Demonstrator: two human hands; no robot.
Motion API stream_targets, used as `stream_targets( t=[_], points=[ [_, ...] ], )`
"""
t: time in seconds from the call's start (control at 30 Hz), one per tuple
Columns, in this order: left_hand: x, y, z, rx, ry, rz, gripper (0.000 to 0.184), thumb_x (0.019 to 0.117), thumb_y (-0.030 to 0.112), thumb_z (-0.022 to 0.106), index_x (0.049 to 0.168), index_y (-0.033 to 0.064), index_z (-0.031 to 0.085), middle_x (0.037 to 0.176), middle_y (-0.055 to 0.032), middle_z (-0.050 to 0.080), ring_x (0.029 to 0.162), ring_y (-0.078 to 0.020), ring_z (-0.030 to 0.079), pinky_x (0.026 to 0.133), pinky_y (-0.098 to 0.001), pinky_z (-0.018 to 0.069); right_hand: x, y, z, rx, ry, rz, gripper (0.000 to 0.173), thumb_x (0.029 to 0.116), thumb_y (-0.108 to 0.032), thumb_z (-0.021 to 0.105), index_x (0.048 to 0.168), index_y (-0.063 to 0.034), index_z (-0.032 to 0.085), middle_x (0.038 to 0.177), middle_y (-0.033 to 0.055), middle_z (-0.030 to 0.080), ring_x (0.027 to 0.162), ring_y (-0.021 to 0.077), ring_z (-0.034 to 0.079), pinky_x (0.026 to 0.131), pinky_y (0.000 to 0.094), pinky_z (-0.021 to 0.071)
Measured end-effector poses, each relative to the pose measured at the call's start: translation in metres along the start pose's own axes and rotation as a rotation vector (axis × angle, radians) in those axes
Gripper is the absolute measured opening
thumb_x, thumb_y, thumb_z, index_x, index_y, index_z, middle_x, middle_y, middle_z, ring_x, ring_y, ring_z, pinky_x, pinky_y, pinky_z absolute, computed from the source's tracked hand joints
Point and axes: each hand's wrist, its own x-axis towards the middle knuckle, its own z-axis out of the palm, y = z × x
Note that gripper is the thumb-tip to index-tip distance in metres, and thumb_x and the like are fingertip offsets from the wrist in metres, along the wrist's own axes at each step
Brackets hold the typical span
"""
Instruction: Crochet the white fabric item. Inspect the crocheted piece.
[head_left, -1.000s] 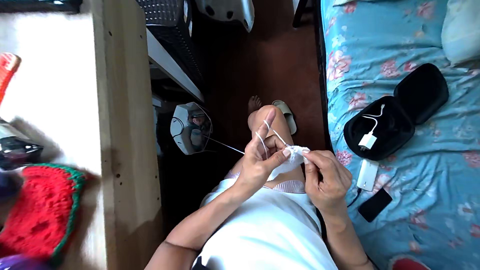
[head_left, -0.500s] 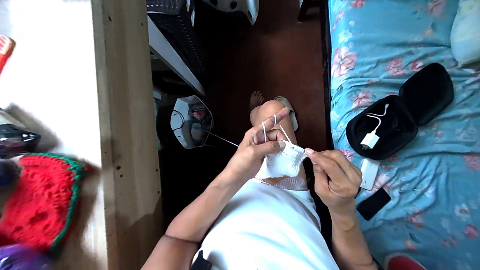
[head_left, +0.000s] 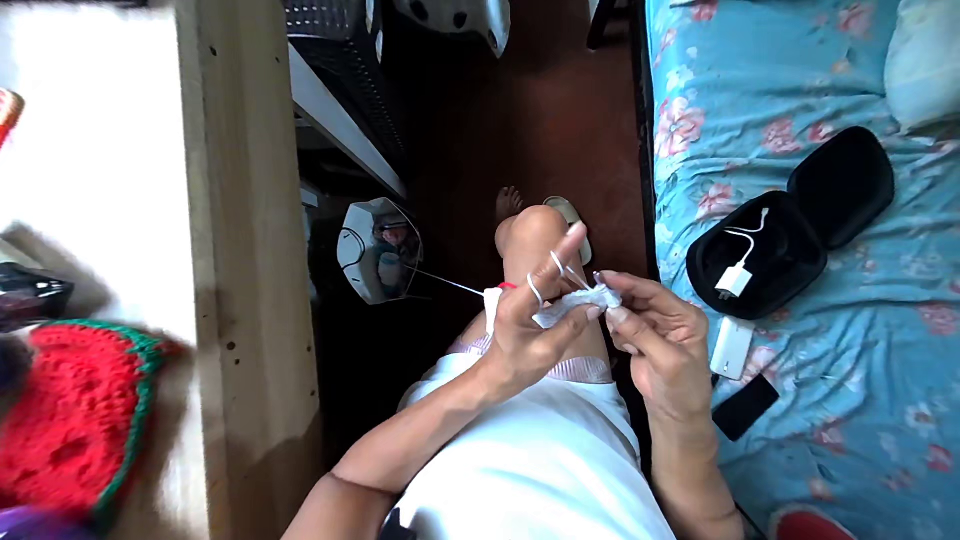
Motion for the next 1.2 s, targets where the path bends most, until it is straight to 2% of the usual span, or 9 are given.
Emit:
stream_targets(
  t=[0.17, 0.27, 0.33, 0.5, 0.63, 0.7, 0.77, 0.97, 1.2],
  points=[
    [0.002, -0.005, -0.001, -0.276, 0.028, -0.246, 0.069, 0.0840, -0.012, 0.067, 0.148, 0.0074, 0.051, 0.099, -0.0013, 0.074, 0.084, -0.0076, 0.070, 0.081, -0.0284, 0.0599, 0.004, 0.004, -0.004, 0.180, 0.010, 0.094, 0.029, 0.0938, 0.002, 0.062, 0.118, -0.0046, 0.076, 0.089, 0.0023, 0.073, 0.060, -0.0039, 0.052, 0.053, 0.0120, 0.0419],
    [0.005, -0.012, -0.023, -0.408, -0.002, -0.425, 0.015, 0.0941, 0.012, 0.064, 0.101, 0.0145, 0.077, 0.091, 0.0018, 0.075, 0.081, -0.0045, 0.069, 0.076, -0.0248, 0.0575, 0.006, 0.007, -0.012, 0.066, -0.006, 0.070, 0.027, 0.0941, 0.001, 0.063, 0.117, -0.0056, 0.076, 0.094, 0.0001, 0.075, 0.062, -0.0049, 0.054, 0.055, 0.0120, 0.0440],
    [0.010, -0.018, -0.046, -0.460, -0.086, -0.468, 0.022, 0.0954, 0.030, 0.066, 0.077, 0.0205, 0.073, 0.081, 0.0046, 0.072, 0.079, -0.0053, 0.069, 0.077, -0.0250, 0.0565, 0.007, 0.008, -0.017, 0.059, 0.009, 0.089, 0.027, 0.0937, 0.001, 0.062, 0.116, -0.0053, 0.076, 0.091, -0.0004, 0.074, 0.060, -0.0053, 0.052, 0.054, 0.0114, 0.0424],
    [0.020, -0.030, -0.104, -0.448, -0.385, -0.415, 0.034, 0.0956, 0.040, 0.066, 0.070, 0.0195, 0.073, 0.089, 0.0033, 0.074, 0.087, -0.0091, 0.070, 0.082, -0.0282, 0.0565, 0.005, 0.014, -0.018, 0.115, 0.026, 0.127, 0.028, 0.0940, 0.003, 0.061, 0.117, -0.0032, 0.075, 0.085, 0.0008, 0.072, 0.058, -0.0045, 0.050, 0.051, 0.0114, 0.0399],
    [0.021, -0.025, -0.097, -0.514, -0.380, -0.359, 0.025, 0.0940, 0.038, 0.070, 0.100, 0.0157, 0.079, 0.111, -0.0033, 0.075, 0.104, -0.0147, 0.069, 0.092, -0.0315, 0.0556, 0.004, 0.016, -0.018, 0.130, 0.040, 0.124, 0.028, 0.0944, 0.003, 0.061, 0.117, -0.0037, 0.075, 0.085, 0.0014, 0.071, 0.058, -0.0040, 0.050, 0.051, 0.0114, 0.0398],
    [0.020, -0.017, -0.075, -0.519, -0.324, -0.414, 0.053, 0.0905, 0.023, 0.074, 0.141, 0.0168, 0.061, 0.121, -0.0067, 0.072, 0.108, -0.0167, 0.068, 0.095, -0.0325, 0.0555, 0.004, 0.017, -0.016, 0.093, 0.043, 0.115, 0.028, 0.0946, 0.003, 0.060, 0.118, -0.0041, 0.075, 0.086, 0.0006, 0.071, 0.059, -0.0041, 0.050, 0.052, 0.0115, 0.0403],
    [0.020, -0.008, -0.050, -0.439, -0.247, -0.473, 0.075, 0.0870, 0.000, 0.064, 0.156, 0.0184, 0.041, 0.115, -0.0052, 0.071, 0.096, -0.0125, 0.069, 0.088, -0.0288, 0.0568, 0.003, 0.017, -0.014, 0.027, 0.039, 0.093, 0.029, 0.0952, 0.003, 0.059, 0.119, -0.0036, 0.074, 0.093, 0.0004, 0.073, 0.062, -0.0041, 0.053, 0.054, 0.0119, 0.0427],
    [0.022, 0.003, -0.022, -0.251, -0.052, -0.509, 0.086, 0.0882, -0.014, 0.061, 0.162, 0.0165, 0.029, 0.086, -0.0080, 0.071, 0.071, -0.0105, 0.068, 0.072, -0.0245, 0.0586, -0.003, 0.025, -0.013, -0.149, 0.054, 0.002, 0.029, 0.0960, 0.003, 0.059, 0.121, -0.0018, 0.073, 0.097, -0.0008, 0.073, 0.067, -0.0036, 0.056, 0.059, 0.0129, 0.0467],
    [0.020, 0.005, -0.024, -0.191, -0.003, -0.529, 0.081, 0.0892, -0.013, 0.060, 0.160, 0.0134, 0.032, 0.085, -0.0079, 0.072, 0.071, -0.0102, 0.068, 0.071, -0.0244, 0.0581, -0.004, 0.031, -0.024, -0.650, 0.008, -0.304, 0.024, 0.0975, -0.003, 0.060, 0.113, -0.0045, 0.078, 0.085, 0.0030, 0.063, 0.077, -0.0011, 0.057, 0.070, 0.0106, 0.0489]
  ],
)
